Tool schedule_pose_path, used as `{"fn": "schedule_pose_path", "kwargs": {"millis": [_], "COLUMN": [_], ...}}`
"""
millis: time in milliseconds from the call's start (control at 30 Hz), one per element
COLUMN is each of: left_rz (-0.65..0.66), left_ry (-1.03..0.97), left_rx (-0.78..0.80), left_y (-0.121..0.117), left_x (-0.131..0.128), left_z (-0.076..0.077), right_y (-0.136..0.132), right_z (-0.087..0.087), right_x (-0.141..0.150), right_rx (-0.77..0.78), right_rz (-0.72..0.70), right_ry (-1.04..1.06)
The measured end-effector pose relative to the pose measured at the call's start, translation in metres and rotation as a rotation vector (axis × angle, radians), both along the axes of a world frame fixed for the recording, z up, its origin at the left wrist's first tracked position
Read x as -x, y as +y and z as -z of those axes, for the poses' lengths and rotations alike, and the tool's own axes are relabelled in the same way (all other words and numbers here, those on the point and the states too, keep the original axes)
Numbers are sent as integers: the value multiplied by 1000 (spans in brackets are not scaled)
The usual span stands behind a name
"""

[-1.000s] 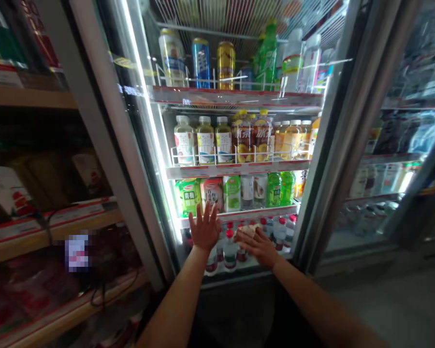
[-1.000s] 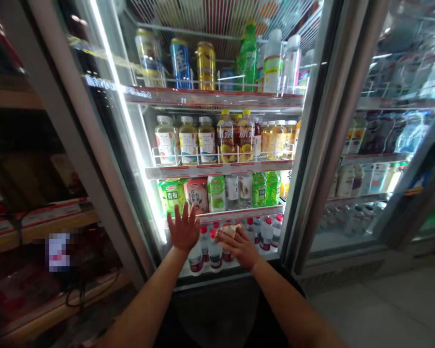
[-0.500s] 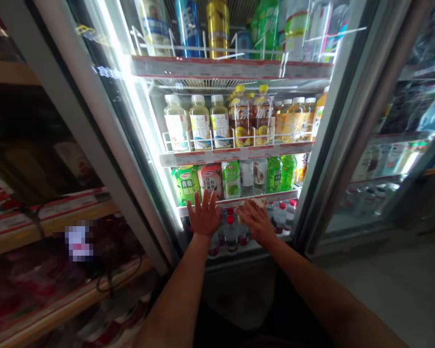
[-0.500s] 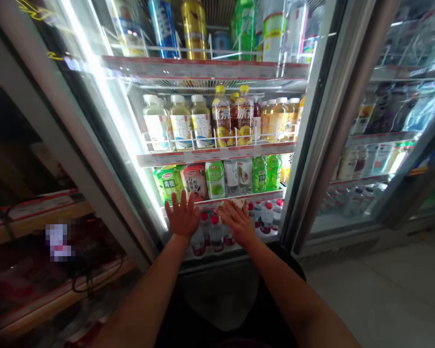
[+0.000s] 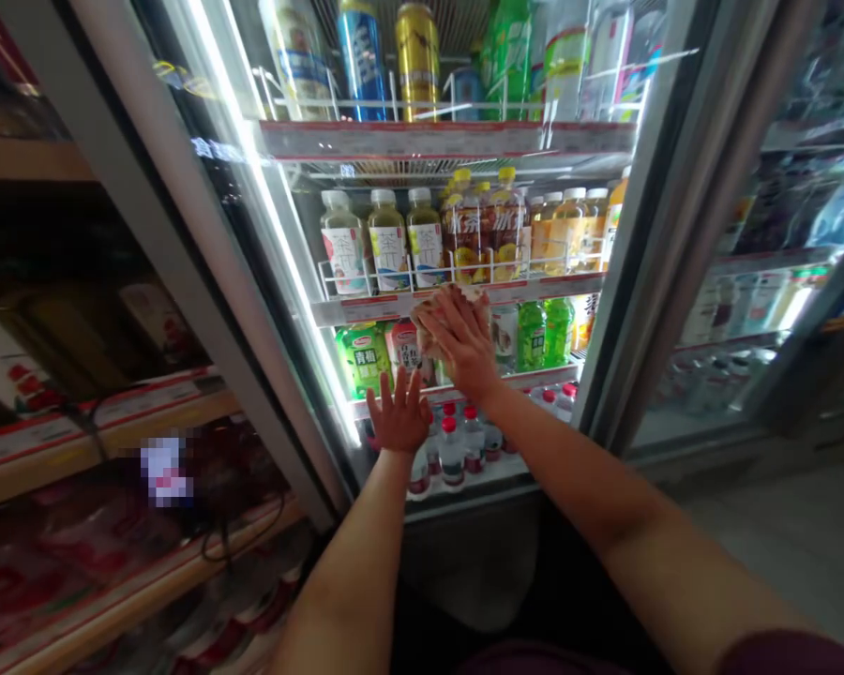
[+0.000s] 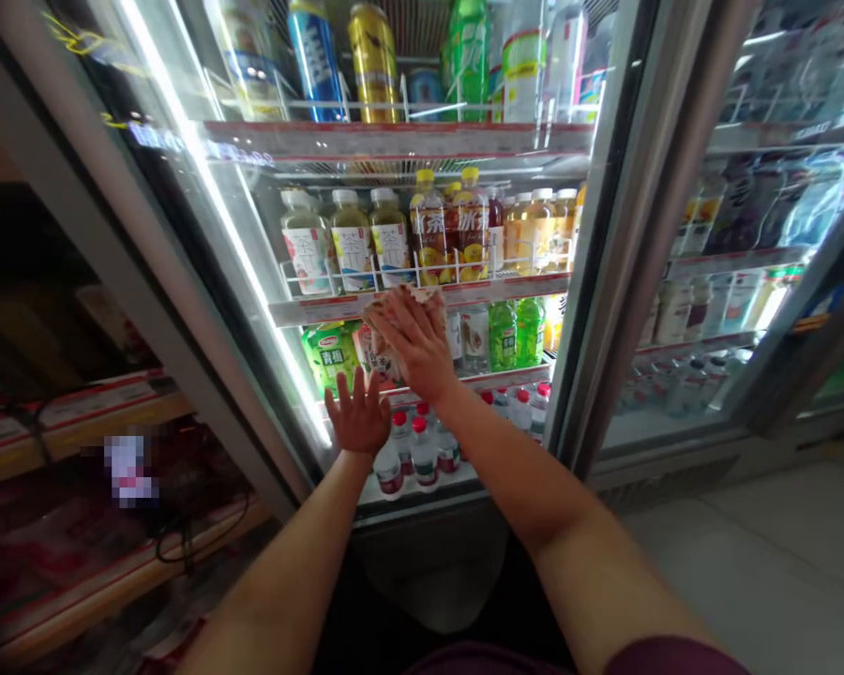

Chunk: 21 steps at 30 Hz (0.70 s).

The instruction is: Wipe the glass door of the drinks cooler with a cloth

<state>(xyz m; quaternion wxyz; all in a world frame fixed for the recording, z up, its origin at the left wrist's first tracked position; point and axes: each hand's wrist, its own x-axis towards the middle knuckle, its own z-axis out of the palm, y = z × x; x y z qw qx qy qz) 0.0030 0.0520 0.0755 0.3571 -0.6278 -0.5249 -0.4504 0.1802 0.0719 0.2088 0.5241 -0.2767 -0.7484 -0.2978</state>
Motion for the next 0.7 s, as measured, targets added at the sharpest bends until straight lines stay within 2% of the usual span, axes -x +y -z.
{"fn": "schedule_pose_path", "kwargs": {"millis": [33,100,267,333,367,433,533,600,667,700], "left_rz": [-1,-3,-3,-23,-31,-25,-6,-11,-15,-14], "left_ry": [0,6,51,55,49,22,-21,-30,-32,-34], "left_rx": [2,-7,-108,-103,-82,-27,43,64,88,106], "left_y": [0,-1,-1,0,0,0,-2,-4,-5,-6], "left_x": [0,-1,-2,-2,-2,-3,-4,-6,-8,-9], "left_z": [0,-1,-2,-2,-1,-1,-2,-4,-5,-6], "right_y": [-1,-3,-3,-1,-1,1,4,7,10,11], "right_z": [0,15,93,106,104,84,33,5,-5,-1], "right_x": [2,0,-31,-41,-43,-41,-30,-23,-19,-20], "right_rx": [-15,-38,-61,-37,-21,8,44,54,51,52], "right_rz": [-5,-24,-107,-128,-130,-118,-67,-35,-18,-19], "right_ry": [1,-36,-237,-286,-299,-292,-154,-49,5,2]}}
